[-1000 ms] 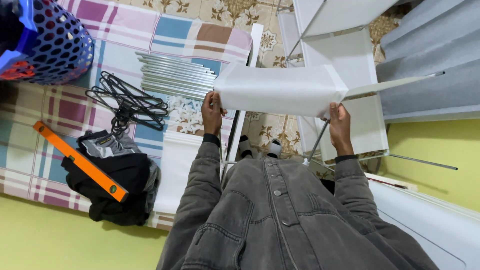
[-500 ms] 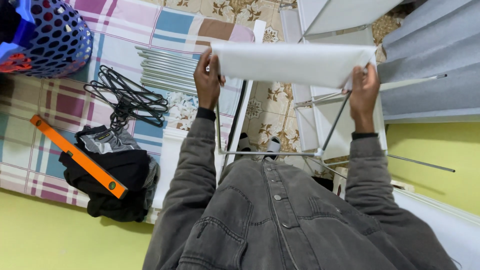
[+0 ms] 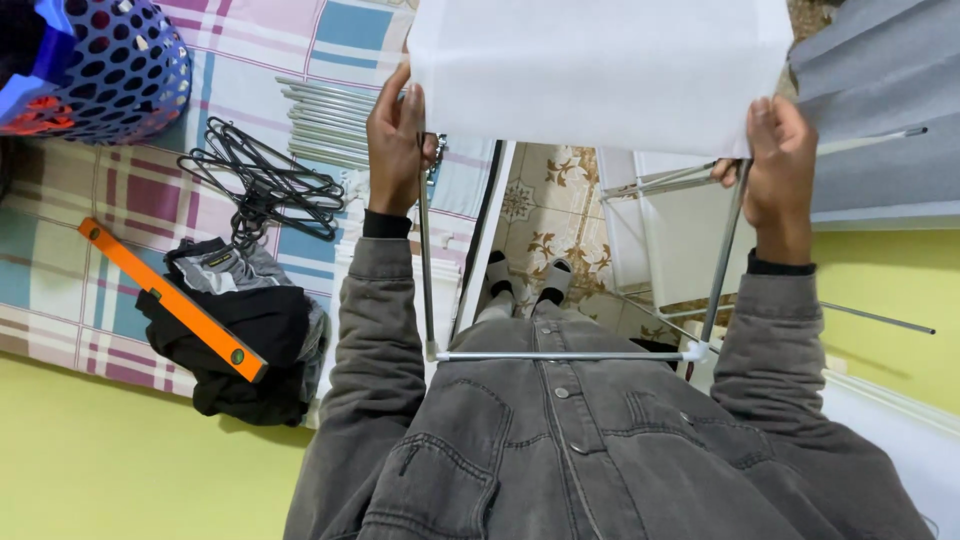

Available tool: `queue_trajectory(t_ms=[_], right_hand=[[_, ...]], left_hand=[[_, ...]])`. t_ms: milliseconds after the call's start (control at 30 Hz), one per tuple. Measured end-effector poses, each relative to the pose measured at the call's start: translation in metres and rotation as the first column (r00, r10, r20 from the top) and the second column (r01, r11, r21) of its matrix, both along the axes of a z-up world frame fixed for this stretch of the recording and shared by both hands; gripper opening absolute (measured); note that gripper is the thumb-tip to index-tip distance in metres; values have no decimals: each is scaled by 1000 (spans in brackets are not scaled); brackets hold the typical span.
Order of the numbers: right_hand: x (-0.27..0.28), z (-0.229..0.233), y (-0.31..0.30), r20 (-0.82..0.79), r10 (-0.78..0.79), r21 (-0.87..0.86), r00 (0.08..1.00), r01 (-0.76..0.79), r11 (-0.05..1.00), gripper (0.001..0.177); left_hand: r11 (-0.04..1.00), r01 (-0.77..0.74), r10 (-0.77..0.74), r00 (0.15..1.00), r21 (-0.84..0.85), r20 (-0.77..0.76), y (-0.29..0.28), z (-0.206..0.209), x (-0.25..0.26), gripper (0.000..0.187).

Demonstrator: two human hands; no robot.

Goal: The person assembles a storage rack by threading metal rods through fabric shelves, attaching plastic connectors to the rods, and assembling the frame pieces.

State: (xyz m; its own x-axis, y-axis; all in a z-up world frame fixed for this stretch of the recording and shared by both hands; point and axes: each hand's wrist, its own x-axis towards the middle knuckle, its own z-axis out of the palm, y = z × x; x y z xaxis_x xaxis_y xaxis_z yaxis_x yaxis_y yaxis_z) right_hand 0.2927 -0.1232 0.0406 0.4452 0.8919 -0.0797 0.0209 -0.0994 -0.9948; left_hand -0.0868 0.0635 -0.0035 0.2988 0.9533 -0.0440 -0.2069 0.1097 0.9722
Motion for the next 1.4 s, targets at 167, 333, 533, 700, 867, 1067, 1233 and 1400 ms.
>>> queue_trajectory(t_ms=[167,333,533,700,867,1067,1233,1400], right_hand=[[-2,-27,-14,29,4,-42,1000,-3,999,33],[-4,-34,-26,18,9,-53,1000,-8,999,35],[-17,-32,-31,47,42,-121,998,-36,992,37],[-15,-38,-35,-1,30,-171,1000,-30,985,36],[-10,-49,-41,-21,-5,-158,1000,2,987,38],[-14,-46,-43,-55,-33,-183,998,23,983,36],[-12,-44,-41,-215,-70,-217,974,22,976,33],[-15,-38,-40,-308,-52,-201,950,-12,979,30]], left_hand=[[995,-59,56,998,-78,-36,-11,-18,1,47],[997,-65,64,998,-50,-14,-31,-23,-4,49],[994,-105,105,988,0,-115,-41,-24,-6,48],[994,-105,105,983,6,-152,-45,-25,-7,47],[996,-84,85,962,15,-258,-46,-22,-9,45],[992,-114,99,966,-52,-239,-48,-17,-5,42],[985,28,-35,999,-169,-38,-20,-21,-8,31],[937,-58,78,996,-345,44,20,-5,7,28]])
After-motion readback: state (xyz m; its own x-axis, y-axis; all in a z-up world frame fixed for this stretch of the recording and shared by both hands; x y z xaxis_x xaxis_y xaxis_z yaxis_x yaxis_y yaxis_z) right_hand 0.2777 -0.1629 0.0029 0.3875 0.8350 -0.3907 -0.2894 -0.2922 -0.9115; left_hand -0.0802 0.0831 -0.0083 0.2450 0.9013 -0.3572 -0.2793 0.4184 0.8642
